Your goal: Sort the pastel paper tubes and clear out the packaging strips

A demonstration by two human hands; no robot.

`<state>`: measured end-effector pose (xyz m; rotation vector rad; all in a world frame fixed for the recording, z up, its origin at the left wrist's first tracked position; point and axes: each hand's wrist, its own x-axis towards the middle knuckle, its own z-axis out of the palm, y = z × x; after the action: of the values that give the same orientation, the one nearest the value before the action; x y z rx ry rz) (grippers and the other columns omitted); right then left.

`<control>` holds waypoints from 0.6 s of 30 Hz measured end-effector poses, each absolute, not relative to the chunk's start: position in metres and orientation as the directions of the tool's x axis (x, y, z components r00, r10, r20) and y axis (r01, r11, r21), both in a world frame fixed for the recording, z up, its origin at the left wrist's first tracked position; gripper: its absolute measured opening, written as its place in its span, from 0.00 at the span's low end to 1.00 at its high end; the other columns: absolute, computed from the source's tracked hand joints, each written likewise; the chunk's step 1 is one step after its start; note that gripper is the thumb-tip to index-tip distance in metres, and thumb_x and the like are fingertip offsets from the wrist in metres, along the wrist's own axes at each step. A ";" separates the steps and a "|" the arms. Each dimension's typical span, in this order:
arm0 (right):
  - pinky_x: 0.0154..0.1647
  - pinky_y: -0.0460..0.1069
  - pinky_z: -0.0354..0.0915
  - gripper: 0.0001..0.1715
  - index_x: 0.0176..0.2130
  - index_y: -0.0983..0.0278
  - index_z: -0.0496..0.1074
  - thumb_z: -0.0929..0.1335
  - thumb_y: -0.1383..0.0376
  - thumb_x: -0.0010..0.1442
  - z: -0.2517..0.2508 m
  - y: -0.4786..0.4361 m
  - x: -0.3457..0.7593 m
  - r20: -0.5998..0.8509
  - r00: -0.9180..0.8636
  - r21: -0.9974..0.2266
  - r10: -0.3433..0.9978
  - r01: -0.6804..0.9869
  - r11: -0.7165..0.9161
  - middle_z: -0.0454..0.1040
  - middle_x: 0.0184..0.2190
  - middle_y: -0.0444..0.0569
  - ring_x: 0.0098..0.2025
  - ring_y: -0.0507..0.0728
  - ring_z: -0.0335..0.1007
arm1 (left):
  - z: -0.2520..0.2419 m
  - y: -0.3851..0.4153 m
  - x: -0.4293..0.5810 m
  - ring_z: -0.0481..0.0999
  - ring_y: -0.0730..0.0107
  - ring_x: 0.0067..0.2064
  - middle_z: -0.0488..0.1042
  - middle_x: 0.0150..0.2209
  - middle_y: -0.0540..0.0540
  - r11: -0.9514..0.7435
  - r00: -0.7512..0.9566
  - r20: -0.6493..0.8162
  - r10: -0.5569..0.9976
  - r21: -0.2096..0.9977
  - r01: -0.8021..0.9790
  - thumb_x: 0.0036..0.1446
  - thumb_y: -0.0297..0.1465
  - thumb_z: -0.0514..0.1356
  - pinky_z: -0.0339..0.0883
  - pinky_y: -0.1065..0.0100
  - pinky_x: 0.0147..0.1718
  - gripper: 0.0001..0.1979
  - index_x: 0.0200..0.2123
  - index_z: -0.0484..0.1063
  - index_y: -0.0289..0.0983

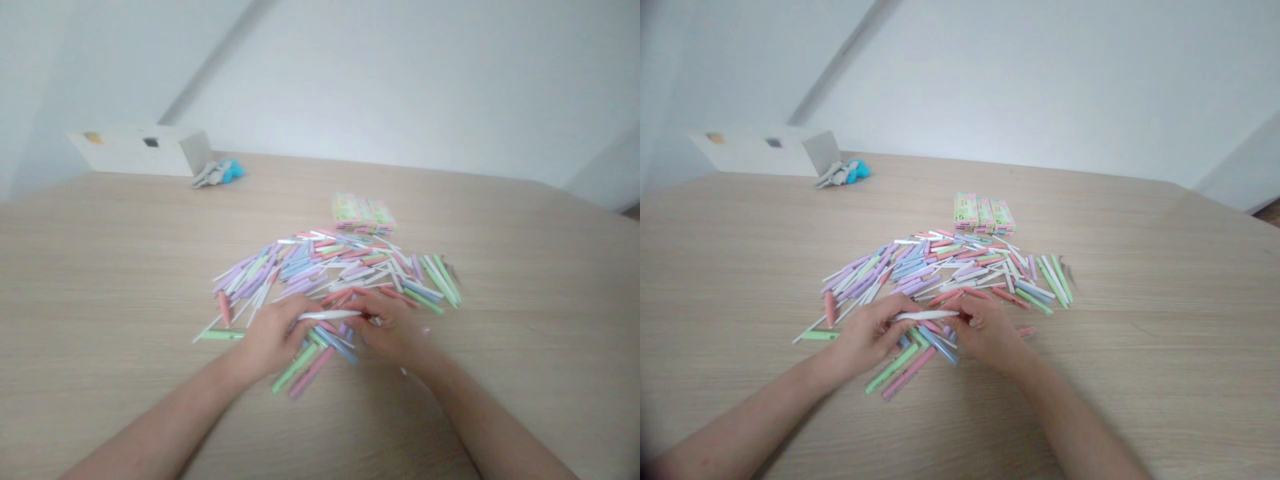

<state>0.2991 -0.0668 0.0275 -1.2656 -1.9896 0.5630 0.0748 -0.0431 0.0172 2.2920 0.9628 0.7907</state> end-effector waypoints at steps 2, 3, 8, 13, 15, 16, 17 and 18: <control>0.39 0.48 0.66 0.10 0.35 0.56 0.79 0.68 0.68 0.56 0.028 -0.068 0.298 0.314 -0.279 -0.677 0.907 0.604 0.420 0.79 0.31 0.45 0.44 0.58 0.74 | 0.017 -0.043 0.074 0.75 0.68 0.40 0.76 0.36 0.46 -0.630 0.581 0.332 0.743 0.640 0.440 0.64 0.30 0.52 0.67 0.69 0.40 0.10 0.41 0.73 0.39; 0.37 0.47 0.66 0.09 0.34 0.57 0.78 0.68 0.68 0.56 0.028 -0.068 0.298 0.302 -0.278 -0.682 0.912 0.606 0.410 0.79 0.30 0.44 0.42 0.57 0.75 | 0.017 -0.043 0.074 0.75 0.68 0.40 0.76 0.37 0.46 -0.644 0.585 0.346 0.733 0.629 0.435 0.64 0.30 0.52 0.67 0.69 0.40 0.10 0.41 0.73 0.39; 0.25 0.44 0.61 0.13 0.24 0.62 0.74 0.66 0.64 0.59 0.029 -0.070 0.294 0.182 -0.236 -0.737 0.955 0.610 0.291 0.72 0.19 0.41 0.23 0.51 0.69 | 0.017 -0.042 0.074 0.75 0.68 0.41 0.76 0.38 0.45 -0.699 0.605 0.398 0.690 0.585 0.412 0.64 0.29 0.51 0.67 0.69 0.40 0.11 0.44 0.73 0.39; 0.21 0.44 0.58 0.21 0.20 0.63 0.70 0.63 0.60 0.62 0.028 -0.069 0.293 0.098 -0.215 -0.763 0.972 0.610 0.212 0.70 0.16 0.41 0.18 0.49 0.64 | 0.018 -0.043 0.074 0.75 0.68 0.42 0.76 0.39 0.44 -0.707 0.613 0.402 0.680 0.582 0.403 0.64 0.29 0.51 0.67 0.68 0.41 0.12 0.44 0.73 0.39; 0.23 0.44 0.60 0.23 0.19 0.63 0.69 0.63 0.60 0.63 0.028 -0.069 0.294 0.095 -0.210 -0.761 0.973 0.616 0.207 0.70 0.15 0.41 0.18 0.49 0.65 | 0.017 -0.043 0.074 0.75 0.68 0.42 0.76 0.39 0.45 -0.698 0.616 0.390 0.684 0.596 0.398 0.64 0.29 0.51 0.67 0.68 0.42 0.12 0.45 0.73 0.39; 0.24 0.45 0.61 0.23 0.19 0.63 0.69 0.63 0.59 0.63 0.029 -0.068 0.294 0.108 -0.210 -0.758 0.972 0.615 0.217 0.70 0.15 0.42 0.20 0.50 0.67 | 0.017 -0.043 0.074 0.75 0.68 0.43 0.76 0.40 0.45 -0.688 0.616 0.379 0.691 0.606 0.399 0.64 0.30 0.51 0.67 0.68 0.42 0.12 0.45 0.73 0.40; 0.25 0.45 0.62 0.23 0.19 0.63 0.69 0.63 0.59 0.63 0.029 -0.067 0.295 0.129 -0.212 -0.754 0.969 0.614 0.234 0.70 0.15 0.42 0.21 0.51 0.68 | 0.018 -0.042 0.073 0.75 0.67 0.43 0.76 0.41 0.45 -0.671 0.606 0.366 0.706 0.619 0.408 0.64 0.32 0.52 0.67 0.68 0.43 0.12 0.46 0.73 0.40; 0.26 0.45 0.62 0.23 0.18 0.62 0.69 0.63 0.59 0.63 0.030 -0.067 0.296 0.151 -0.213 -0.751 0.965 0.610 0.252 0.69 0.15 0.42 0.23 0.51 0.70 | 0.018 -0.042 0.072 0.75 0.66 0.44 0.76 0.42 0.45 -0.645 0.584 0.353 0.731 0.635 0.424 0.64 0.33 0.53 0.67 0.67 0.43 0.12 0.47 0.72 0.41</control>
<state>0.2963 -0.0668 0.0300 -1.4300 -1.9124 0.7439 0.0722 -0.0417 0.0179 2.3240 0.9203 0.8325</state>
